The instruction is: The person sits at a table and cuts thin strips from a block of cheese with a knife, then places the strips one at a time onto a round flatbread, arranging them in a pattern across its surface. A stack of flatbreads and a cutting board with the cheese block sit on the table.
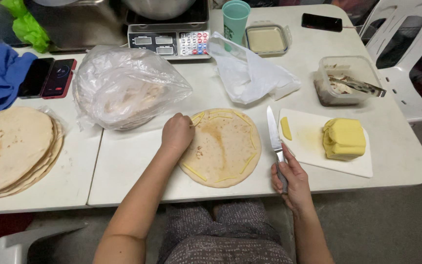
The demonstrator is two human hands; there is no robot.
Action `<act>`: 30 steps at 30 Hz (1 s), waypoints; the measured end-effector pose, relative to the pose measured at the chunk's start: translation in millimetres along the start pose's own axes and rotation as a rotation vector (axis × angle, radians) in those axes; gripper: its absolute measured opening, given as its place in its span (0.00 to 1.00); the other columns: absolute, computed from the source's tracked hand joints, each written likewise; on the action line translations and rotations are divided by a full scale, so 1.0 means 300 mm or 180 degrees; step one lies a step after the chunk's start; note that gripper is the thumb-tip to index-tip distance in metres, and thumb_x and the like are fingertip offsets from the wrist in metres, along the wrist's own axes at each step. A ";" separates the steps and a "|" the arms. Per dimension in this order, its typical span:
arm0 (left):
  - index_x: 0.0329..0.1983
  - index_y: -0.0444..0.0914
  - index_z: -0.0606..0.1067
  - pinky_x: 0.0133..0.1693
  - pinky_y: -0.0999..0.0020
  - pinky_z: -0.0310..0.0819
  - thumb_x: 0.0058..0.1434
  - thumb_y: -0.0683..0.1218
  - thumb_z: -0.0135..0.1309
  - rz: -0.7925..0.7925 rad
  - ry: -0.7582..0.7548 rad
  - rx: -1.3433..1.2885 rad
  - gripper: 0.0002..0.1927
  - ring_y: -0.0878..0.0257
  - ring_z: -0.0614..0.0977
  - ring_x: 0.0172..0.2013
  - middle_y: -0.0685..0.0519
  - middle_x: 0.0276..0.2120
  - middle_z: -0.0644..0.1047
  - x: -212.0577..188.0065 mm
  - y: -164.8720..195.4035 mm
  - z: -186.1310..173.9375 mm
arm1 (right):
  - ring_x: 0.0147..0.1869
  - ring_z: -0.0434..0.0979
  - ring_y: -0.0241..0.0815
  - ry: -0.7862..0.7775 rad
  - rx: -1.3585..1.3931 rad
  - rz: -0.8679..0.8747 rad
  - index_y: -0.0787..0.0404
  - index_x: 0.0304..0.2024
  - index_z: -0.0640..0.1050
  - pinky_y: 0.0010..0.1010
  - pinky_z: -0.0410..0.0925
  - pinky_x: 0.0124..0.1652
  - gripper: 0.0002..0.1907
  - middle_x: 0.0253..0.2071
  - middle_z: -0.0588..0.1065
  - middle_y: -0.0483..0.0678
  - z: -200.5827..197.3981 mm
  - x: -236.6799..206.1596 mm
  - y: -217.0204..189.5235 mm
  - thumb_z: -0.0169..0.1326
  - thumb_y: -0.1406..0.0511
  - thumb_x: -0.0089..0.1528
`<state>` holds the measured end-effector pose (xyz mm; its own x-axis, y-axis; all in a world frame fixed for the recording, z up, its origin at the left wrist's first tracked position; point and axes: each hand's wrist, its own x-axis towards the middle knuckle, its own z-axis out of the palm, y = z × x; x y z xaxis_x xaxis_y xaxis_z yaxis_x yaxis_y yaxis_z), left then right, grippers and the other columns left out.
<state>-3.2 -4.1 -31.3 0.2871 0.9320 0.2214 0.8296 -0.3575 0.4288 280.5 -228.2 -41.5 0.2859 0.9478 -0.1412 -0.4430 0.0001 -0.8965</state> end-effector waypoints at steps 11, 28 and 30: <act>0.35 0.35 0.83 0.46 0.53 0.75 0.56 0.42 0.57 0.0195 0.0027 -0.0234 0.08 0.46 0.81 0.41 0.43 0.38 0.79 -0.036 -0.008 -0.037 | 0.21 0.64 0.30 -0.0062 0.0069 0.0036 0.56 0.76 0.60 0.20 0.59 0.19 0.32 0.31 0.72 0.47 -0.011 0.006 0.006 0.46 0.68 0.68; 0.38 0.35 0.82 0.47 0.54 0.76 0.56 0.46 0.57 -0.0409 -0.0165 -0.0690 0.11 0.46 0.83 0.41 0.40 0.37 0.82 0.023 0.021 -0.096 | 0.20 0.64 0.29 -0.0016 0.0094 0.0079 0.55 0.76 0.60 0.20 0.60 0.18 0.32 0.31 0.73 0.47 -0.002 0.001 -0.001 0.45 0.68 0.68; 0.39 0.35 0.82 0.47 0.53 0.76 0.56 0.46 0.57 -0.0424 -0.0145 -0.0726 0.12 0.46 0.83 0.41 0.40 0.36 0.82 0.043 0.035 -0.088 | 0.20 0.64 0.29 -0.0045 0.0111 0.0058 0.55 0.76 0.60 0.20 0.60 0.18 0.32 0.31 0.73 0.47 -0.003 0.004 0.000 0.45 0.68 0.68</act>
<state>-3.5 2.5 -0.9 0.2082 0.9716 0.1122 0.7336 -0.2310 0.6391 281.6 -227.4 -42.0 0.2657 0.9522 -0.1511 -0.4775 -0.0062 -0.8786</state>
